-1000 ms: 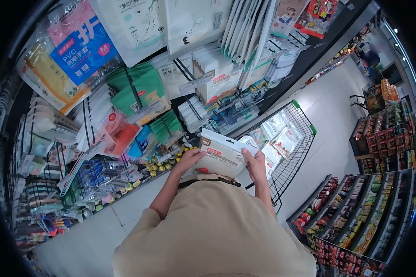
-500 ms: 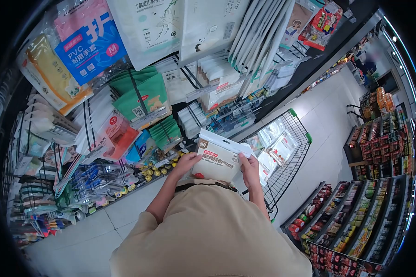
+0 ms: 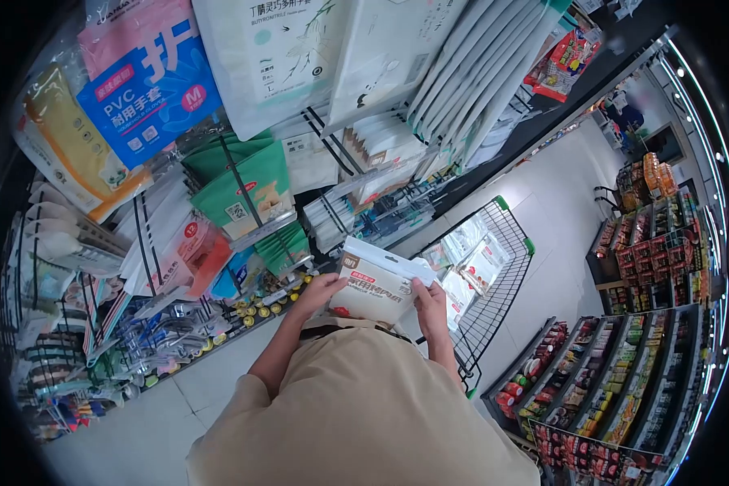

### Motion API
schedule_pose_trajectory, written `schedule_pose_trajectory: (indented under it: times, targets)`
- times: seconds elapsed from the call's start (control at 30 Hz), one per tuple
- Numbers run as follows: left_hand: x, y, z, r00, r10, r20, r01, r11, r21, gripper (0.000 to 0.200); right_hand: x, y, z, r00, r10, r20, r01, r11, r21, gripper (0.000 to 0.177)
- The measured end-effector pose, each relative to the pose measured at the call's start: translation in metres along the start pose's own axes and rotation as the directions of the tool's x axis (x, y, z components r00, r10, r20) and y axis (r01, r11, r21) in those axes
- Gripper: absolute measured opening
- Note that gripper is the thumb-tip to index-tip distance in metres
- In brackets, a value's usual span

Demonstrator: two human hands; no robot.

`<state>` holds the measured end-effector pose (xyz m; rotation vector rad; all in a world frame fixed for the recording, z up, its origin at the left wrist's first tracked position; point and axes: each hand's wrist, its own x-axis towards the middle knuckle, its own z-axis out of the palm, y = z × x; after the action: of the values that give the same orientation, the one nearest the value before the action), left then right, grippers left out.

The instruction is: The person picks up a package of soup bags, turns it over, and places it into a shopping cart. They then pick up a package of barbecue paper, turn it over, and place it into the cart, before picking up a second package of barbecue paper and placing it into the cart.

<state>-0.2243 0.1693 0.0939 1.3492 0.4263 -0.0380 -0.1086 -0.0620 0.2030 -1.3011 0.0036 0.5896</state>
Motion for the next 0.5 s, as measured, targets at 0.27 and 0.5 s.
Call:
schedule_pose_trajectory:
  times: [0.27, 0.5]
  targets:
    - [0.017, 0.013, -0.014, 0.993, -0.04, 0.109, 0.036, 0.999, 0.033, 0.034, 0.006, 0.003, 0.005, 0.998, -0.008, -0.063, 0.01, 0.999, 0.036, 0.022]
    - [0.014, 0.018, -0.036, 0.985, -0.034, 0.166, 0.026, 0.998, 0.05, 0.035, 0.004, 0.018, 0.02, 0.996, 0.005, -0.088, -0.005, 1.0, 0.002, 0.024]
